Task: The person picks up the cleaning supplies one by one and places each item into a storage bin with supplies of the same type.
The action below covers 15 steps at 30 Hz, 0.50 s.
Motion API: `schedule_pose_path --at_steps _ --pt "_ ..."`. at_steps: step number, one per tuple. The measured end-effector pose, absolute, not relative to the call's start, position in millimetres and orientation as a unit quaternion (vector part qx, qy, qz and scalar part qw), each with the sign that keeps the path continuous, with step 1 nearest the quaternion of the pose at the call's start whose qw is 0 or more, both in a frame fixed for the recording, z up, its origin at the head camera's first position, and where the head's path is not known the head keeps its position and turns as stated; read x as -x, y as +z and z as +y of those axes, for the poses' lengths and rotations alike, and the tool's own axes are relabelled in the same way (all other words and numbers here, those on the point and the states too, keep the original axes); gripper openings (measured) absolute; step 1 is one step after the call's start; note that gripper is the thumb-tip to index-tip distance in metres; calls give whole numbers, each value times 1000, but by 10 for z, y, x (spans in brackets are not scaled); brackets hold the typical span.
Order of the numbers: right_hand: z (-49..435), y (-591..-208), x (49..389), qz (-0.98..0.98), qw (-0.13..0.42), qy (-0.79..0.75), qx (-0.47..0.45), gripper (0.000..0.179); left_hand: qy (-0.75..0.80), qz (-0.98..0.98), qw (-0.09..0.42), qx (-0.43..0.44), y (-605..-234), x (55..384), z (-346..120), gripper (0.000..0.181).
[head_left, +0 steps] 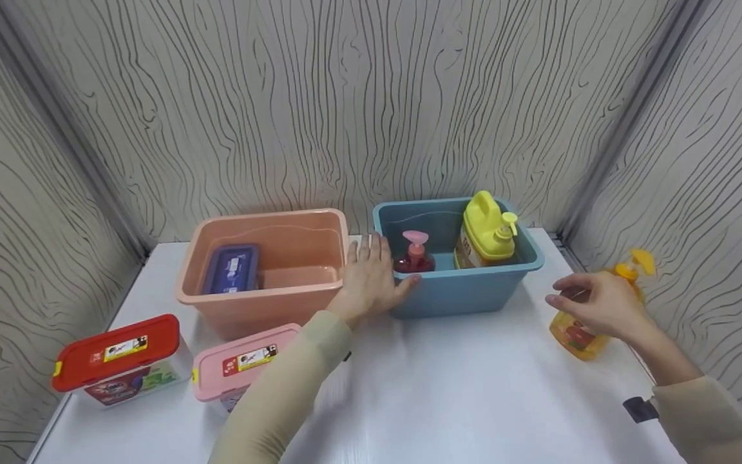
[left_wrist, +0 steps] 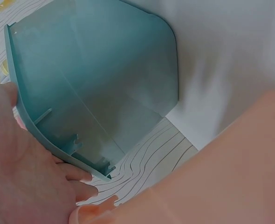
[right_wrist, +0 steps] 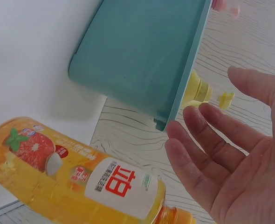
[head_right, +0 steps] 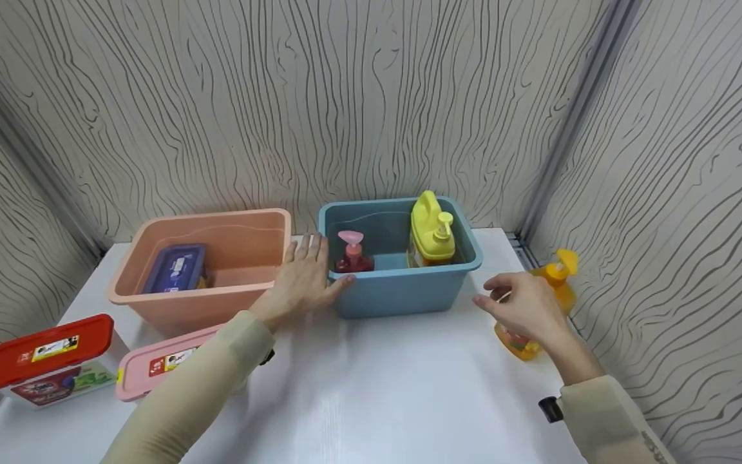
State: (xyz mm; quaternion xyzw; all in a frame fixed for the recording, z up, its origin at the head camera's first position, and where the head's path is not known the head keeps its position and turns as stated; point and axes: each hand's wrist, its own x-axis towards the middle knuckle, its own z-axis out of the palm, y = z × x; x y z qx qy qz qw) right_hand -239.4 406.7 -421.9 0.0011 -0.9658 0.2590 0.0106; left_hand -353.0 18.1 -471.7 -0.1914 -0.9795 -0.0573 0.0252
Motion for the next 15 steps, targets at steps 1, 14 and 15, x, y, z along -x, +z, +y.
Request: schedule_pose_path --at_steps 1,14,15 --pt "4084 -4225 2382 -966 15 260 -2 49 -56 -980 24 191 -4719 3532 180 114" --pt "4328 -4268 2217 -964 53 261 1 41 -55 -979 25 195 -4705 3514 180 113" --pt "4344 -4266 2206 -963 54 263 3 42 -57 -979 26 194 -4703 3511 178 113"
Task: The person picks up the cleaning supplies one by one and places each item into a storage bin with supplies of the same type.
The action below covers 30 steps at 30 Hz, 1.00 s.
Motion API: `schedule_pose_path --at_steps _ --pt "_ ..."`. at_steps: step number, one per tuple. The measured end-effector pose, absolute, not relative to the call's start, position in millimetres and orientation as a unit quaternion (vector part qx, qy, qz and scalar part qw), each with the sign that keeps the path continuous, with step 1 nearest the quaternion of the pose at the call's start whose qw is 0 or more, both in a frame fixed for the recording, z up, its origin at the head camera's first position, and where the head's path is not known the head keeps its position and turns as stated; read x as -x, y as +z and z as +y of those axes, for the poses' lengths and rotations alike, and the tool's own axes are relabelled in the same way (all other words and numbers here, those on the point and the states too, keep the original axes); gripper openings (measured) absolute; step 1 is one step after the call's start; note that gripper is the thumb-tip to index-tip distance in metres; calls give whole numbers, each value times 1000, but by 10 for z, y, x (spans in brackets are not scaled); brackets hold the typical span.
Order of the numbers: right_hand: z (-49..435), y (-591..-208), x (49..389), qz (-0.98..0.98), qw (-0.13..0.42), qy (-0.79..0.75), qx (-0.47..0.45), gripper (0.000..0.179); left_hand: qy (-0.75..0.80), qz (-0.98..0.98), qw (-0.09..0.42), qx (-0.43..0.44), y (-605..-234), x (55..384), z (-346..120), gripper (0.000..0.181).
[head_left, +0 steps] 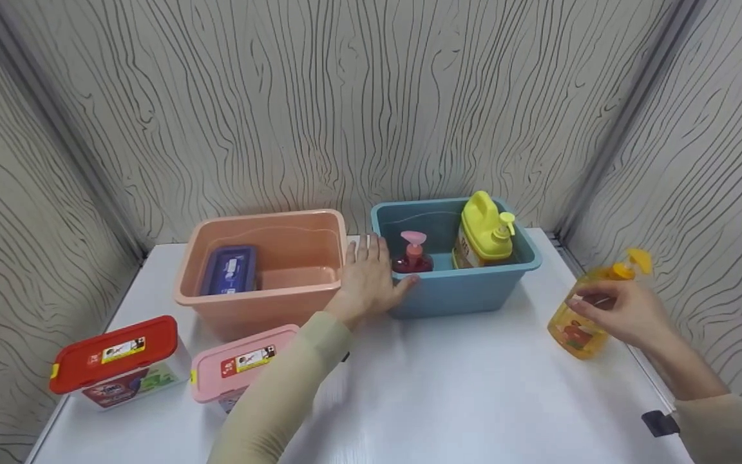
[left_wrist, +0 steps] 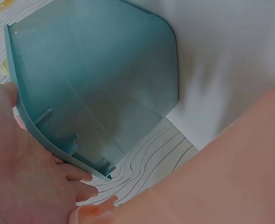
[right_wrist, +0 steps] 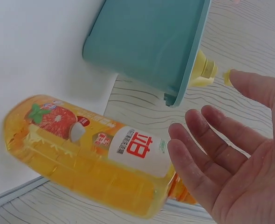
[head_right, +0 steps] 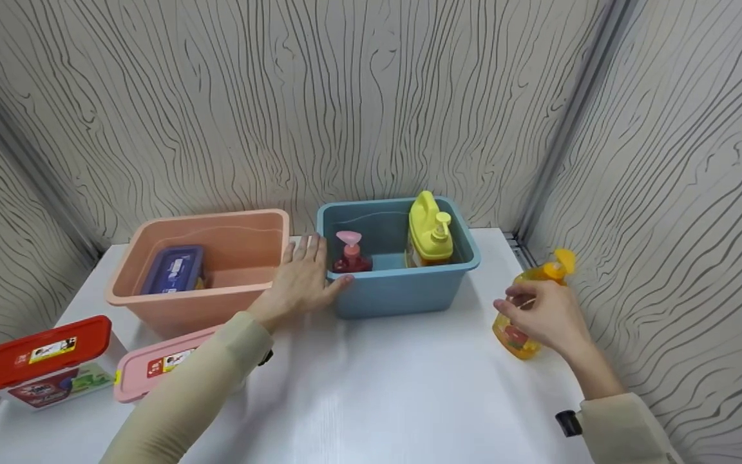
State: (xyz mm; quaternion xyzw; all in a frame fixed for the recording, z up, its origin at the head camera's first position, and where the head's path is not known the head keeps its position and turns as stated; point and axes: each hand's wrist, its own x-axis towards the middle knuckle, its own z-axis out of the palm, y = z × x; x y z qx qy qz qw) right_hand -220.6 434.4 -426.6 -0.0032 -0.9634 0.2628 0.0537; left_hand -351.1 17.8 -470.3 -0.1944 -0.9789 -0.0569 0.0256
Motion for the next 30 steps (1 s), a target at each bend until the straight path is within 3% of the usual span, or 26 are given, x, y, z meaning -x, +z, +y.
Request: schedule_pose_path --at_steps 14,21,30 --pt "4529 -4272 2088 -964 52 257 42 56 -62 -979 18 192 -4688 3515 163 114" --pt "4653 -4260 2043 -964 78 252 32 49 -56 -980 16 191 -4700 3528 159 115" --pt "4788 -4239 1976 -962 105 245 55 53 -63 -979 16 196 -4706 3517 162 116"
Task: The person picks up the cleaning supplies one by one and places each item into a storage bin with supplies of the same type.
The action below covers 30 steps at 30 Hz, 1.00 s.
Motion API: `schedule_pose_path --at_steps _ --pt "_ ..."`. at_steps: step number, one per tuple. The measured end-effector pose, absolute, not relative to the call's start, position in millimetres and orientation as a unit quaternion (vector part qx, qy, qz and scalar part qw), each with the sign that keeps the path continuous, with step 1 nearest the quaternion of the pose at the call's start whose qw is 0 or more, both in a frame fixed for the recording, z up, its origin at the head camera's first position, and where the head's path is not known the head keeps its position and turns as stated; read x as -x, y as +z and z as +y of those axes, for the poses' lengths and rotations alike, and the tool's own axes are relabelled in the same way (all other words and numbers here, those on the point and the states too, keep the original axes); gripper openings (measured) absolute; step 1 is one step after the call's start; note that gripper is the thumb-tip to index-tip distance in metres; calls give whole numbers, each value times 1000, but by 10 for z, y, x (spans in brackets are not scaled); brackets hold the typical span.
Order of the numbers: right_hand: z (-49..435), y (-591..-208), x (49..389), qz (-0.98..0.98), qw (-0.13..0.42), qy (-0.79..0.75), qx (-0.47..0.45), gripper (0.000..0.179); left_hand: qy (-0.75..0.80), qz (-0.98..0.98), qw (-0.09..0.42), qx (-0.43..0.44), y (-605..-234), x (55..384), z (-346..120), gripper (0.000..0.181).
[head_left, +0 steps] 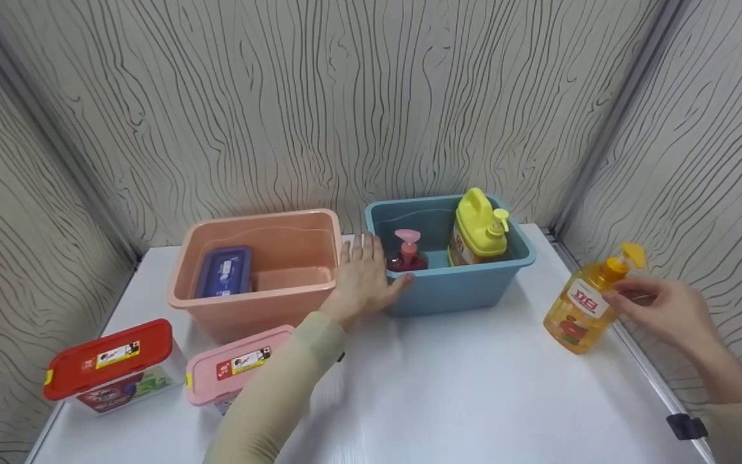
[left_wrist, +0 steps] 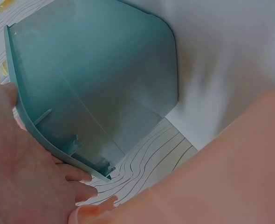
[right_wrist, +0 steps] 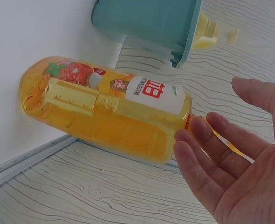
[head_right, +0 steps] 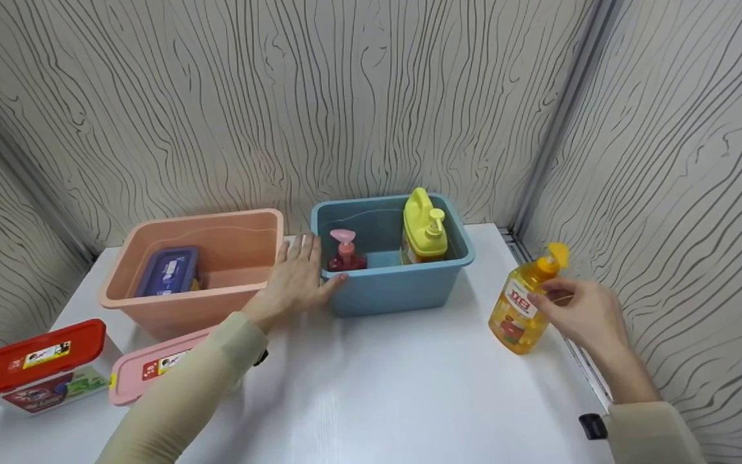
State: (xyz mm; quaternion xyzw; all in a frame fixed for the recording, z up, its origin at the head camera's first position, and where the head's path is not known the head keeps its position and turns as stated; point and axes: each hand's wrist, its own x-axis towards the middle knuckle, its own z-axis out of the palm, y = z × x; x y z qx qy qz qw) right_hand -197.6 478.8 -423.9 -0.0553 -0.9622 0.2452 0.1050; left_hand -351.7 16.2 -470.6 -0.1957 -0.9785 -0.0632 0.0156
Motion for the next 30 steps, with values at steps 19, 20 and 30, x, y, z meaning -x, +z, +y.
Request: schedule_pose_path --at_steps 19,20,30 --pt "4978 -4233 2028 -955 120 251 104 69 -72 -978 20 193 -4699 3506 169 116" --pt "4979 -4236 2035 -954 121 252 106 70 -70 -978 22 193 -4699 3509 171 116" --pt "4979 -4239 2137 -952 104 261 123 81 -66 -979 23 192 -4713 3518 166 115"
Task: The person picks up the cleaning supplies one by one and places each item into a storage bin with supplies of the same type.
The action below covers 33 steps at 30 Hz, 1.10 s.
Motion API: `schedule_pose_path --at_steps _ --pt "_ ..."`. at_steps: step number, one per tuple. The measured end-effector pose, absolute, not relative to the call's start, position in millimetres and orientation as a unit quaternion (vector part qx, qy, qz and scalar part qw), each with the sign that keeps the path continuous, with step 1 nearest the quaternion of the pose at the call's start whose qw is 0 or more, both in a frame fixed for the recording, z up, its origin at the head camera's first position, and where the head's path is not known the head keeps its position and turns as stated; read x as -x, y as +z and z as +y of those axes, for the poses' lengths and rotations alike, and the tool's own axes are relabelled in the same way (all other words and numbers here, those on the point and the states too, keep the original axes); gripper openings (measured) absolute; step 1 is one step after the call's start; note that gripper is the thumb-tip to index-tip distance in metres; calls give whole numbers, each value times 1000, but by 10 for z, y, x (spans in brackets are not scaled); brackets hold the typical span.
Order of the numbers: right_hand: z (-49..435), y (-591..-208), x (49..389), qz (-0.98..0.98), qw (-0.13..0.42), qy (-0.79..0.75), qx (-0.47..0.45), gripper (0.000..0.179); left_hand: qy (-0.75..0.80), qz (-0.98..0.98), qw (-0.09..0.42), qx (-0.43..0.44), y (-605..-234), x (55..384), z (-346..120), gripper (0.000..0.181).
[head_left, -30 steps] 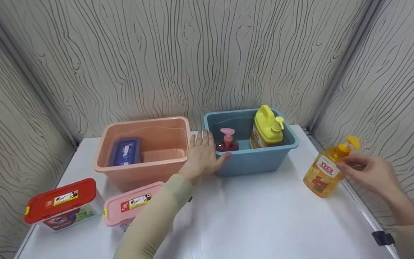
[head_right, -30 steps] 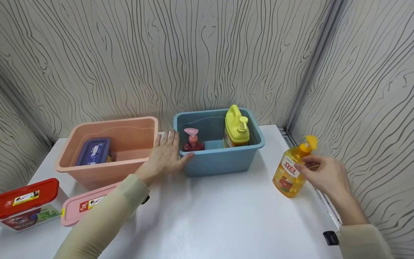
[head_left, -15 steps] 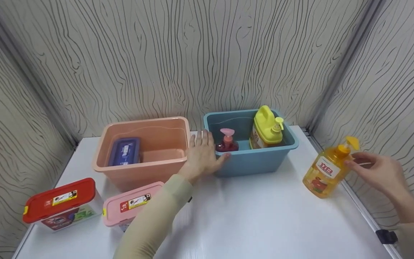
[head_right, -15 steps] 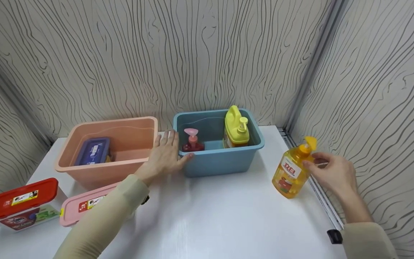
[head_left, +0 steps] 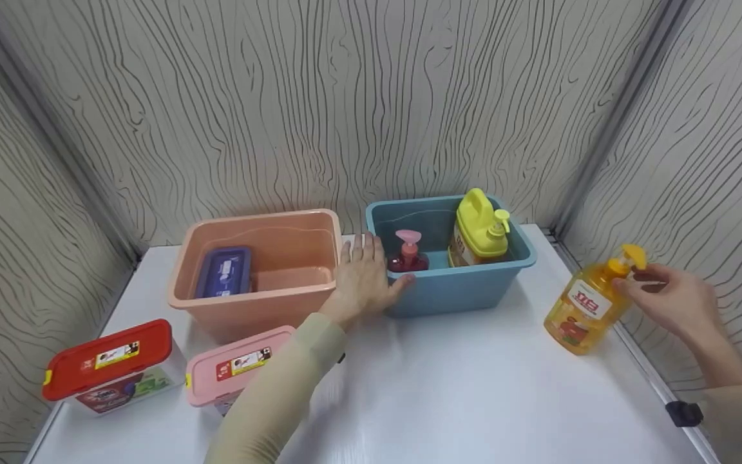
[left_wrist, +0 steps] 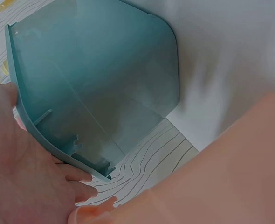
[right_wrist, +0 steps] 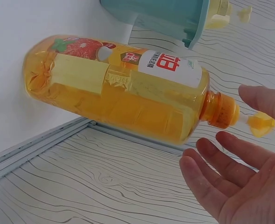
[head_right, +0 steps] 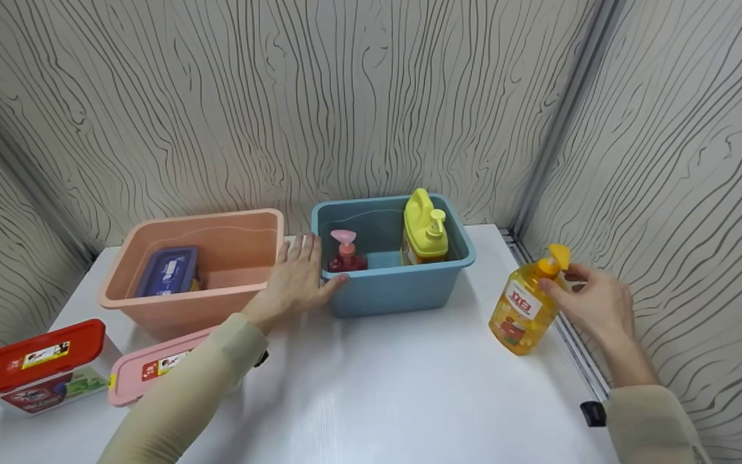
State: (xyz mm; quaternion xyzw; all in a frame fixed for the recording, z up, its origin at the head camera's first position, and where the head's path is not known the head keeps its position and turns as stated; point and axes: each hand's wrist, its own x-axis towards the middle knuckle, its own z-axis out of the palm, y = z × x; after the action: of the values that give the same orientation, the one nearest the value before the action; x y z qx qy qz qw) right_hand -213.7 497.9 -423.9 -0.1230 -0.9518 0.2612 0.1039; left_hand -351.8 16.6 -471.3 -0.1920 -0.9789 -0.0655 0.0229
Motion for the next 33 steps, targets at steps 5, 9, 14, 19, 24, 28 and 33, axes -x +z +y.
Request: schedule_pose_path --at_steps 5,9,14,19,24,28,33 --pt "4970 -4268 2173 -948 112 272 119 81 -64 -979 22 191 -4704 3505 167 115" --pt "4955 -4296 2189 -944 124 281 118 80 -63 -979 24 192 -4707 3506 167 116" --pt "4941 -4318 2213 -940 128 288 132 79 -61 -979 23 193 -4715 3516 165 116" --pt "4939 -4322 2250 -934 134 300 137 77 -69 -979 24 193 -4711 3506 163 116" --pt "4940 -4331 2278 -932 140 307 134 73 -75 -978 24 194 -4717 3502 162 114" --pt "4939 -4347 2293 -928 138 317 137 75 -73 -978 26 194 -4717 3505 159 114" --pt "4949 -4365 2310 -919 126 336 161 82 -78 -978 27 194 -4712 3497 159 115"
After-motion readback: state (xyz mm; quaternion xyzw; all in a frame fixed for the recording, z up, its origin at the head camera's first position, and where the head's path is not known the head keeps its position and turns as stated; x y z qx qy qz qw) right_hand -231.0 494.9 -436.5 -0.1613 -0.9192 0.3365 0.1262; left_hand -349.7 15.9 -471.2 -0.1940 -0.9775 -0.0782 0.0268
